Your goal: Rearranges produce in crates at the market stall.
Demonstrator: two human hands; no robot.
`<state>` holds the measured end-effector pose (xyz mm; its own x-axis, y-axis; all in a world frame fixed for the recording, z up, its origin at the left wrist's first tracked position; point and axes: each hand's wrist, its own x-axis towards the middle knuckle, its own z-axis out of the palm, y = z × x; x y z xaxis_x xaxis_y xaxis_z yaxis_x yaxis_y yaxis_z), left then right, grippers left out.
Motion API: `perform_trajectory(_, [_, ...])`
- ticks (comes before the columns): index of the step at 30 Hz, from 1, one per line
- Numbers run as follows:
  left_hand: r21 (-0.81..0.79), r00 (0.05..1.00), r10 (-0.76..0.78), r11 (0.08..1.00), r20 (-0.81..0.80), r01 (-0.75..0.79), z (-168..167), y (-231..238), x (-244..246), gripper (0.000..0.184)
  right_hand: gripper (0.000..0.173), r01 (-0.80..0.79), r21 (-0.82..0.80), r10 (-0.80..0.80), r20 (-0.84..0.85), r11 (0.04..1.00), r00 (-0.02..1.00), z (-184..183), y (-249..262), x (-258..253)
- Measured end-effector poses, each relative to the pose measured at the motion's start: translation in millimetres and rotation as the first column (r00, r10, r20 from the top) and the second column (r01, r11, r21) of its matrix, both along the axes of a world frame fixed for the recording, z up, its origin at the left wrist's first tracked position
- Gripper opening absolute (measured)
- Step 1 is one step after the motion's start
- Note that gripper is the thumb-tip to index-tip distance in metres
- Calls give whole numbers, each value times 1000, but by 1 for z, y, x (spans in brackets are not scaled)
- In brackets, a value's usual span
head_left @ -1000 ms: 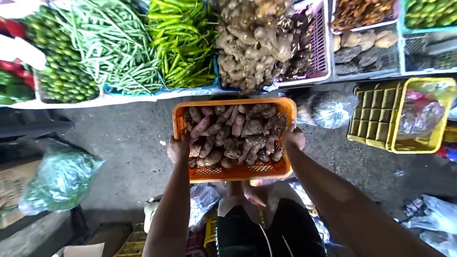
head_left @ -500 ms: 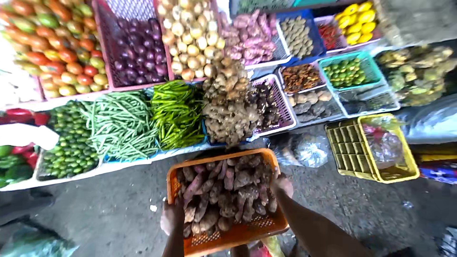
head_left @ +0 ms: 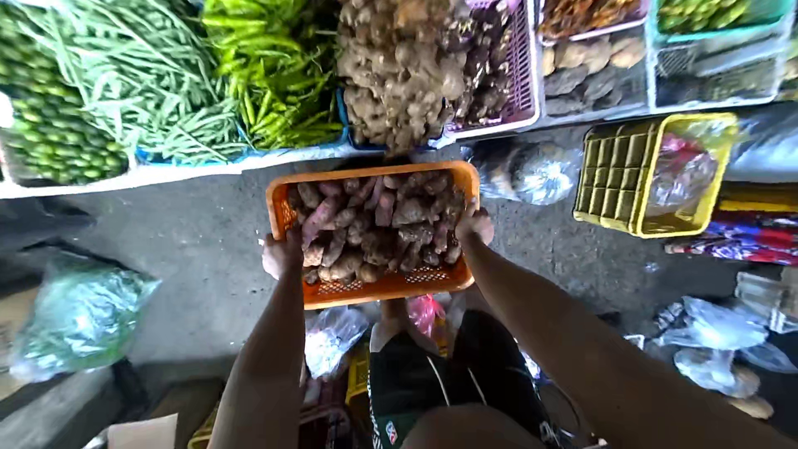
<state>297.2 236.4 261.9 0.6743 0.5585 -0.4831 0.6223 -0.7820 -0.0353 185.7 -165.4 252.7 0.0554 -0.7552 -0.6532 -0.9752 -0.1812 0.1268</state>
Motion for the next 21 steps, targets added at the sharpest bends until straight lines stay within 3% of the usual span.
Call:
perform_trajectory(3, [-44, 980, -23, 999, 196, 33, 3, 4, -9, 78, 82, -4, -29, 4, 16, 1000, 1000, -9, -2, -4])
perform_trajectory(5, [-107, 940, -122, 981, 318, 163, 16, -3, -18, 86, 83, 10, 1, -10, 3, 1000, 1000, -6, 0, -3])
perform_trajectory(7, [-168, 874, -275, 916, 401, 365, 27, -31, -28, 77, 82, -8, 55, 9, -18, 998, 1000, -2, 1, -1])
perform_trajectory(9, [-204, 850, -388, 855, 357, 476, 29, -69, -28, 68, 79, -27, 96, 28, -5, 995, 1000, 7, -1, 0])
perform_trajectory(12, [-140, 923, -367, 914, 115, 381, 26, -111, -11, 69, 71, -71, 167, 59, 75, 983, 995, 30, 1, 4])
perform_trajectory(14, [-132, 944, -314, 945, -105, 299, 41, -125, 12, 72, 71, -126, 148, 102, 165, 981, 981, 19, -4, -4])
perform_trajectory(17, [-94, 950, -311, 945, 35, 313, 22, -118, 5, 58, 75, -174, 215, 109, 285, 961, 952, 17, -17, -14])
perform_trajectory(21, [-226, 970, -188, 949, 157, 221, 57, -99, -15, 48, 79, -352, 346, 250, 307, 870, 918, -2, -42, -23])
